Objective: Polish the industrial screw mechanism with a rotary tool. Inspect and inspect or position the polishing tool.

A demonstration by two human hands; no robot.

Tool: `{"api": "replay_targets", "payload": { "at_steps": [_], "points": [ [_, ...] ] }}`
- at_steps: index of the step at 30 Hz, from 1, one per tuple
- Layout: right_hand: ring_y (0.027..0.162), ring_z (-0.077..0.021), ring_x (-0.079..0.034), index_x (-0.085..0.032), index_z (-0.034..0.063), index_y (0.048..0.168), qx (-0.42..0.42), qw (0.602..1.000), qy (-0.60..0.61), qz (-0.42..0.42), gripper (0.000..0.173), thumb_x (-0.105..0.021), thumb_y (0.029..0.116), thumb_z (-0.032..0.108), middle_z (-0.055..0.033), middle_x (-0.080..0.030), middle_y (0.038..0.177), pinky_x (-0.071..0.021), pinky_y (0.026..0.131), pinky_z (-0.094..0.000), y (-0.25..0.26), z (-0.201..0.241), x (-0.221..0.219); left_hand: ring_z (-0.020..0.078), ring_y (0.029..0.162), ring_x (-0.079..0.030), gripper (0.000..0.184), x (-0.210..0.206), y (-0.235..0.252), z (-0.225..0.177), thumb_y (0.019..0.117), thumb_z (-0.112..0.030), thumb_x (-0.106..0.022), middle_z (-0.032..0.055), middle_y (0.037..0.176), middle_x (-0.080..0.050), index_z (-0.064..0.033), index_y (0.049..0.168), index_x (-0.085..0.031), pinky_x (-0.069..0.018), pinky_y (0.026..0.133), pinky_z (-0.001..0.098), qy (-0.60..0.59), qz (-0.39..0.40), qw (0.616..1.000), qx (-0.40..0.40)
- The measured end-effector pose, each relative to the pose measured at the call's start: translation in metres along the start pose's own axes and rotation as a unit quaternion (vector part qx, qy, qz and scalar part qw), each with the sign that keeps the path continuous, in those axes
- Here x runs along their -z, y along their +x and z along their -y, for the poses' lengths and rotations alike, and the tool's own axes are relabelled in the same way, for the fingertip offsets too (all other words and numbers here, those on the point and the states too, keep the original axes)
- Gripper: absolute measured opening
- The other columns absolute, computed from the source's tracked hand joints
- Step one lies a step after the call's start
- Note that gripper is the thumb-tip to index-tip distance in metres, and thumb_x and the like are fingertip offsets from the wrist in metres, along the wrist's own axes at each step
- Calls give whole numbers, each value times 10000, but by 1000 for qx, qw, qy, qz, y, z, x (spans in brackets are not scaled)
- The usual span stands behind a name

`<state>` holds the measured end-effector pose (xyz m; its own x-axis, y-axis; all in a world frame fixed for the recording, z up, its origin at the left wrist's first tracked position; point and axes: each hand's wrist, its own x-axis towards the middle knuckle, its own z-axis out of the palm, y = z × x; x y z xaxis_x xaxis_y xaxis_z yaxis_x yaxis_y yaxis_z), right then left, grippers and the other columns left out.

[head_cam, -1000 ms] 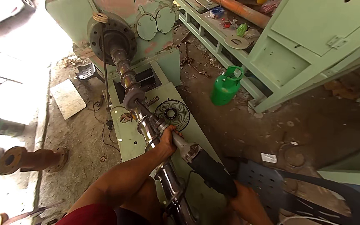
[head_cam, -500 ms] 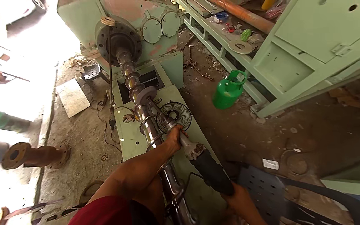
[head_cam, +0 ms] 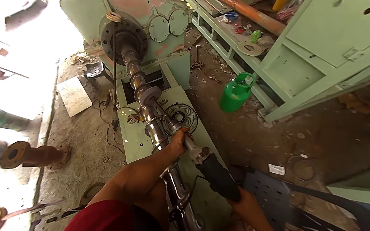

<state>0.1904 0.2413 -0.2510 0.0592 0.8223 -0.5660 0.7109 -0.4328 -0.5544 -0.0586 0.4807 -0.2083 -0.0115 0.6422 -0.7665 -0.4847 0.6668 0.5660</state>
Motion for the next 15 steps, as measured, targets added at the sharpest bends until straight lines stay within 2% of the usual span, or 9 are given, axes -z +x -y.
{"api": "replay_targets", "payload": {
  "at_steps": [6,15],
  "points": [
    [968,-387,-722,-711,60,1182,-7,999,-39,-2,485,-822,804,344,-191,-748,973,-542,879,-631,-10,7,9,192,595,-594,69,6,-12,-3,997,-133,-540,64,712,-549,-87,954,-513,-571,607,349,-22,24,999,1],
    [961,-427,-718,-694,34,1207,-16,995,-95,-7,492,-797,825,325,-223,-742,970,-540,861,-641,-31,26,27,190,608,-598,92,14,-27,-7,1013,-138,-510,57,694,-547,-100,929,-504,-574,650,361,-58,57,997,5]
  ]
}}
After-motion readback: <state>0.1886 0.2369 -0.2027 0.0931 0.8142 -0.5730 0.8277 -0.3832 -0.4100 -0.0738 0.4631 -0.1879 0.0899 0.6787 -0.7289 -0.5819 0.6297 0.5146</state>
